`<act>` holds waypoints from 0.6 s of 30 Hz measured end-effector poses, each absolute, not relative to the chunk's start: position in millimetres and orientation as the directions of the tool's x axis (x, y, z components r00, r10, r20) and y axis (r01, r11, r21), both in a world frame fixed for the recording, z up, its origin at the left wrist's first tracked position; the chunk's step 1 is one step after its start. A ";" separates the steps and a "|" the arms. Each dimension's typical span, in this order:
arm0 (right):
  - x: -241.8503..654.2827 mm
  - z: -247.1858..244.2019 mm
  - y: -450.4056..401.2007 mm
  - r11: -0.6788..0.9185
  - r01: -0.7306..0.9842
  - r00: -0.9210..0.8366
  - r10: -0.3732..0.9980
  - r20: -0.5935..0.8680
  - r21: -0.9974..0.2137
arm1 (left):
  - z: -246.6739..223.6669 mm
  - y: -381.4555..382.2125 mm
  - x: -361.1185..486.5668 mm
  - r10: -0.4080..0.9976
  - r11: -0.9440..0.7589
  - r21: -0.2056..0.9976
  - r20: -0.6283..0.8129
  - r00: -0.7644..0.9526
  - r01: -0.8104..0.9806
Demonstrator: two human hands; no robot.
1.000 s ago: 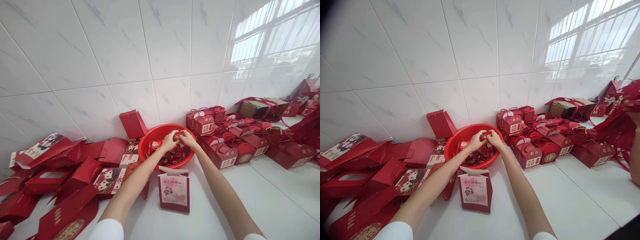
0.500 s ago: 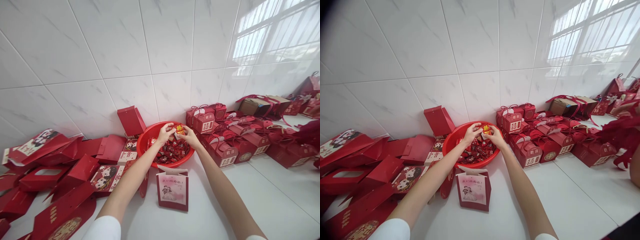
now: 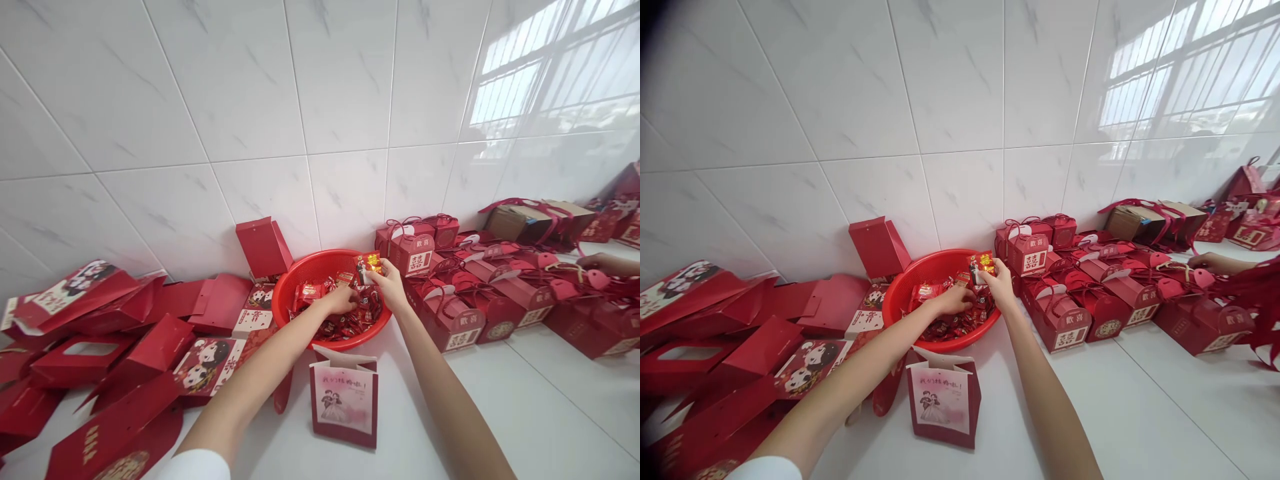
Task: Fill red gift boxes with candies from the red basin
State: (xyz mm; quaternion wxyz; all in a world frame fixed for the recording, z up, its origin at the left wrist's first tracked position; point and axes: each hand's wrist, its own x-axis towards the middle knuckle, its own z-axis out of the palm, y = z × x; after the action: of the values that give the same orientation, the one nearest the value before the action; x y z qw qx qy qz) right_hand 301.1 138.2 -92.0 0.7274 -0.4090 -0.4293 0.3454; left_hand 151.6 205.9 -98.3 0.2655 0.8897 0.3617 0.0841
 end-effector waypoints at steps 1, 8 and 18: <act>300.6 -91.8 137.3 0.427 -0.143 0.393 0.852 0.345 -0.893 | -98.1 203.2 152.7 0.687 -0.616 0.473 -0.070 0.724 0.630; 300.3 -91.7 136.8 0.407 -0.144 0.397 0.859 0.324 -0.902 | -96.4 192.5 164.1 0.746 -0.632 0.145 -0.152 0.648 0.761; 300.8 -92.8 137.8 0.412 -0.145 0.395 0.858 0.329 -0.900 | -92.8 199.0 162.9 0.780 -0.608 0.069 -0.132 0.612 0.791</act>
State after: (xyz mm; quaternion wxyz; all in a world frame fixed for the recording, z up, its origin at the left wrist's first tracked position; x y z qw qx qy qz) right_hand 300.8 137.8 -92.8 0.7234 -0.4170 -0.4274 0.3465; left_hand 162.9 199.0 -92.8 0.0603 0.8957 0.4384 -0.0444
